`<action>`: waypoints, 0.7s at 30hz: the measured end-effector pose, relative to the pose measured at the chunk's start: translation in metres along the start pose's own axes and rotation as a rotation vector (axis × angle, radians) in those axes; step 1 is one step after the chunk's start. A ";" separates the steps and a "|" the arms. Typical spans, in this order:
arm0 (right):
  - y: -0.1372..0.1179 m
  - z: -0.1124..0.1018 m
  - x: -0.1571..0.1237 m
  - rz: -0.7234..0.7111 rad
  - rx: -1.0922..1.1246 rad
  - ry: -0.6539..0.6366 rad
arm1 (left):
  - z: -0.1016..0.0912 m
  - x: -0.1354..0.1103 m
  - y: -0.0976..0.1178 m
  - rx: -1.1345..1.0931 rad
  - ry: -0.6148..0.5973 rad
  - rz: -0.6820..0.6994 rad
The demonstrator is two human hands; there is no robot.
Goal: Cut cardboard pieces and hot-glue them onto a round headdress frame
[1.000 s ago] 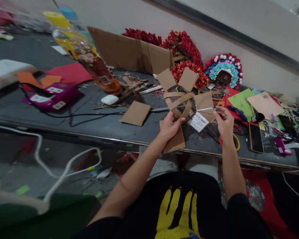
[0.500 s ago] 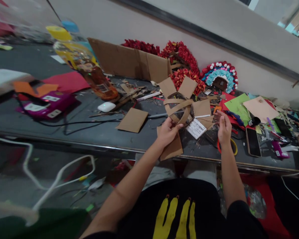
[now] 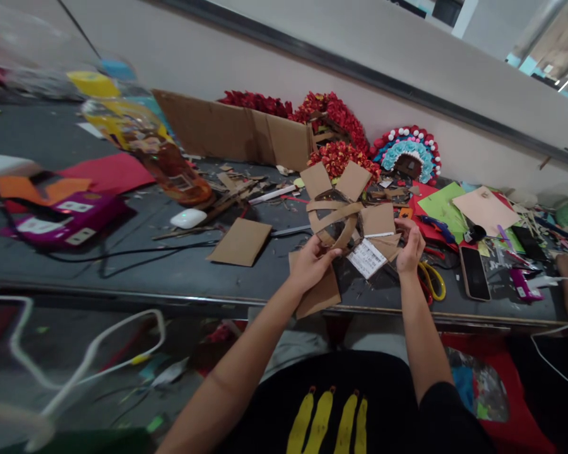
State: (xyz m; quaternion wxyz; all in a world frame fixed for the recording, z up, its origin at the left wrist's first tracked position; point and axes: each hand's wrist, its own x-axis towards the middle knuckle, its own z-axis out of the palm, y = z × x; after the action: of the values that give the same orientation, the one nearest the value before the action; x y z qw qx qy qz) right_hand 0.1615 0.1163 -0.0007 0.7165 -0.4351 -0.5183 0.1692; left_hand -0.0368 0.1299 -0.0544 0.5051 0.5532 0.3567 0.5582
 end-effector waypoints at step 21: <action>-0.001 0.012 -0.004 -0.039 -0.031 0.186 | -0.001 -0.001 -0.004 -0.047 -0.054 -0.017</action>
State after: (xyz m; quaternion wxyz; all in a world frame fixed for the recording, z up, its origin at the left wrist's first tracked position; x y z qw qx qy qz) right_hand 0.1487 0.1181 -0.0011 0.7579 -0.4498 -0.4603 0.1064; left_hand -0.0374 0.1301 -0.0586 0.5321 0.5529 0.3347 0.5469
